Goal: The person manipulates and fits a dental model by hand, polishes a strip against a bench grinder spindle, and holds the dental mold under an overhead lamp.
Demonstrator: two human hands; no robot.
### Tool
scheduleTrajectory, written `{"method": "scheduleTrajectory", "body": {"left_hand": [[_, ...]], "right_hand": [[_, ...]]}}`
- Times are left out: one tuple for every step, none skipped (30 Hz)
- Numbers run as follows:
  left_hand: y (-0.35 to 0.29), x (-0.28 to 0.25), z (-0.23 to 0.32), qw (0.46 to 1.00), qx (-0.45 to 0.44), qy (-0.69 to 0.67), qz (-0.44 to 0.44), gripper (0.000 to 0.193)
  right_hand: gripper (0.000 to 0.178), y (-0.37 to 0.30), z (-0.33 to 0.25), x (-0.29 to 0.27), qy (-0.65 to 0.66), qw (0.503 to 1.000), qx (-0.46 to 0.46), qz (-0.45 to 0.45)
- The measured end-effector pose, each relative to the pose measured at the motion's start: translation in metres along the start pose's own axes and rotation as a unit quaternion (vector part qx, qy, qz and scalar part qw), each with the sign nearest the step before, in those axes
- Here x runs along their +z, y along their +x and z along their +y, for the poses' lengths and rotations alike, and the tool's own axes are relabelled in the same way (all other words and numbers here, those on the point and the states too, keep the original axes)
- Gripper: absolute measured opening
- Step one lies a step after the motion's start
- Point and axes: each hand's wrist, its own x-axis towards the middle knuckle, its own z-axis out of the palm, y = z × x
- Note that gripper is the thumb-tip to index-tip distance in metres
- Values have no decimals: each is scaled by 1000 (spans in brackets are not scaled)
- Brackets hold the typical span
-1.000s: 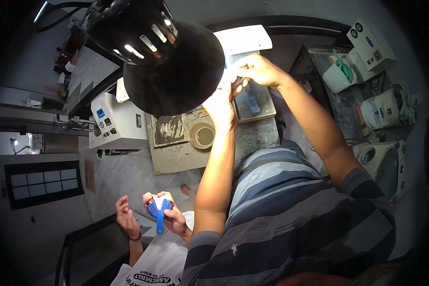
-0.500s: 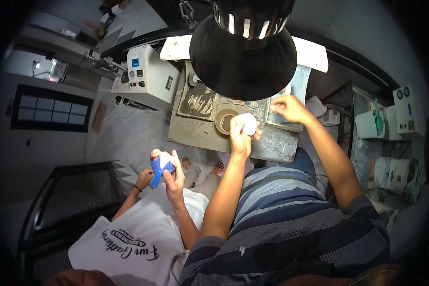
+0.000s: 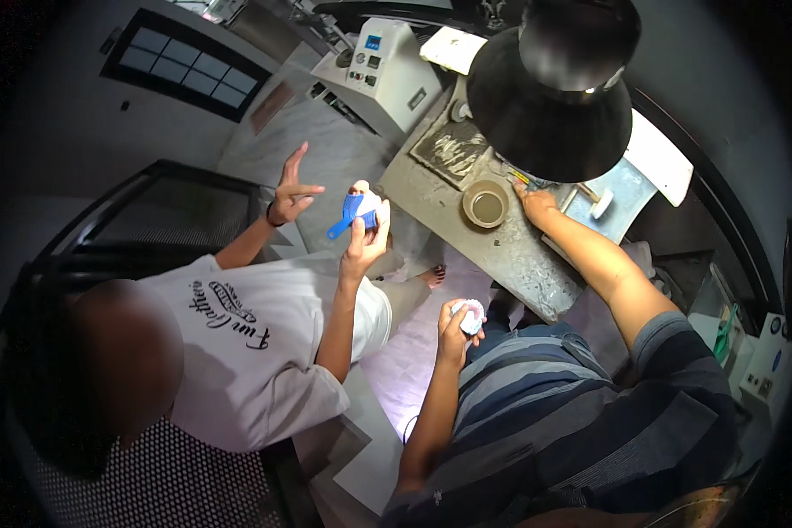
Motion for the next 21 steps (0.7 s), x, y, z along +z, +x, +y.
{"method": "scheduleTrajectory", "body": {"left_hand": [[-12,-5,-3,1000,9,-17,19,29],[-23,-7,-4,999,18,-18,41,29],[-32,-10,-9,999,21,-22,44,29],[-40,-14,-13,997,31,-35,66,29],[-46,-18,-17,994,40,-49,85,29],[-52,-21,-21,994,43,-57,86,29],[-57,-26,-23,993,48,-61,94,29],[-61,-28,-26,991,49,-69,101,29],[-65,-30,-28,990,49,-76,107,29],[-66,-29,-27,991,49,-74,100,28],[-67,-23,-24,992,45,-72,91,28],[-62,-12,-19,996,35,-63,53,28],[-58,-8,-16,998,31,-56,25,28],[-60,-14,-15,997,45,-55,32,28],[-63,-20,-13,996,55,-54,46,28],[-61,-19,-11,996,60,-43,40,26],[-59,-18,-8,997,66,-32,34,25],[-57,-18,-7,997,69,-29,25,26],[-55,-17,-6,997,72,-29,23,26],[-54,-18,-4,997,73,-31,20,26],[-51,-8,-2,997,69,-28,0,26]], "right_hand": [[67,9,0,12,29,999,40,15],[68,18,1,20,17,999,37,21],[68,23,2,31,15,999,31,22],[68,25,2,36,15,999,45,22],[68,23,2,34,16,998,60,22],[67,31,6,45,20,998,52,31],[67,32,-3,41,18,998,43,32],[67,28,-9,33,3,999,44,31],[67,23,-14,24,-10,998,47,30],[65,20,-15,13,2,999,41,17],[65,28,0,28,3,999,51,17],[64,44,35,58,38,996,62,61],[64,53,53,73,71,990,62,106],[57,45,27,55,80,991,30,107],[57,31,2,37,84,990,14,109],[51,16,0,26,45,992,-17,114],[46,-1,-1,15,6,992,-47,119],[41,-29,0,-7,58,991,-61,106],[39,-71,-5,-44,64,992,-79,69],[39,-117,-11,-84,71,992,-97,31],[45,-163,3,-111,109,983,-138,55]]}}
